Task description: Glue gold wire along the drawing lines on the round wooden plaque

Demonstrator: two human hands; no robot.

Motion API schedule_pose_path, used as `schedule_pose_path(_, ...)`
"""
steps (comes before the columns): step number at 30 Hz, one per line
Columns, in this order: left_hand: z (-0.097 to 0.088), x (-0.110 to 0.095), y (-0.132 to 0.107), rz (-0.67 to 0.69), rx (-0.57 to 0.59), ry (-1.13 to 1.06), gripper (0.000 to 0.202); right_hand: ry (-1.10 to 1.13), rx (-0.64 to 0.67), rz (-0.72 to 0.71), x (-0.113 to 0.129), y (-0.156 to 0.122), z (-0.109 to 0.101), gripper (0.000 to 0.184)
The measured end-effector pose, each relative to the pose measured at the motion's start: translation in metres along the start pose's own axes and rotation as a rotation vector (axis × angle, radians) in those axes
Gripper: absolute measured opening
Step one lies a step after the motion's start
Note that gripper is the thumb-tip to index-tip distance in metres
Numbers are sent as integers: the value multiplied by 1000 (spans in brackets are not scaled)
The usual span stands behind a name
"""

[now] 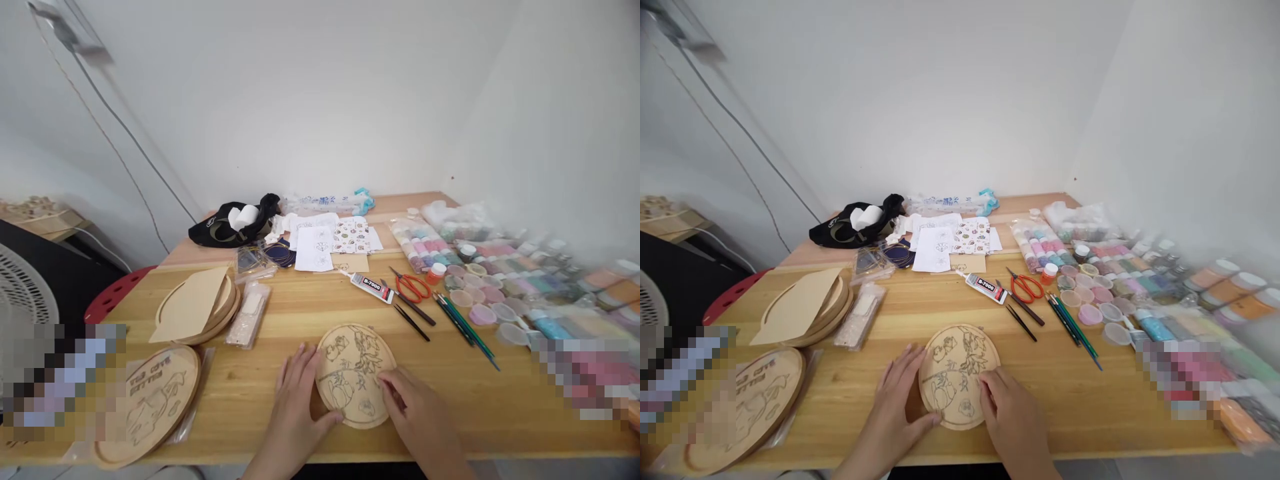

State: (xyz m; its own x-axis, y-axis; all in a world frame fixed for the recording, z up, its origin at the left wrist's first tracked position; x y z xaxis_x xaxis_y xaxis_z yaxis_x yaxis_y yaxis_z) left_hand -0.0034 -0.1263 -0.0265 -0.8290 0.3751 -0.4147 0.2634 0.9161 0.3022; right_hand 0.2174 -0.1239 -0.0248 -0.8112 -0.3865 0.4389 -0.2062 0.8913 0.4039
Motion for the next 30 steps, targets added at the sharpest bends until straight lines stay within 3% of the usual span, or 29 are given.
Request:
schedule_pose_path(5, -16, -22, 42, 213, 91, -81, 38, -106, -32, -275, 31, 42, -14, 27)
schedule_pose_path(7, -15, -23, 67, 215, 97, -43, 14, -153, -44, -328, 36, 71, -16, 24)
schedule_pose_path(13, -1, 8, 122, 60, -53, -11, 23, -138, -145, -414, 19, 138, 0, 19)
schedule_pose_path(15, 3, 22, 126, -14, -83, 4, 23, -116, -216, -371, 0, 147, 10, 21)
schedule_pose_path(18, 5, 37, 125, -115, -78, 32, 23, -127, -307, -197, -37, 152, 23, 25)
schedule_pose_path(22, 3, 44, 121, -209, -45, 51, 21, -172, -288, -29, -77, 153, 39, 23)
schedule_pose_path(30, -2, 52, 120, -306, -90, 43, 19, -115, -259, 63, -87, 146, 52, 26)
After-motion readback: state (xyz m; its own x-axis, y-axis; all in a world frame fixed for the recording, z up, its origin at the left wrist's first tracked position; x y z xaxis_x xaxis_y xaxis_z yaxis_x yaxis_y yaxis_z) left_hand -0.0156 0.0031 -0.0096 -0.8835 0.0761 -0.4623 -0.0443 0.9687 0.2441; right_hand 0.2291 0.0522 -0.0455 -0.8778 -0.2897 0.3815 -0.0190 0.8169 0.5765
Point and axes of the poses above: each hand's wrist, its own y-axis towards the middle knuckle, its own z-axis out of the palm, x = y × z, the point moved 2 cm from there along y, towards the middle knuckle, and after that the axes turned 2 degrees about y, right-handed, at the moved point
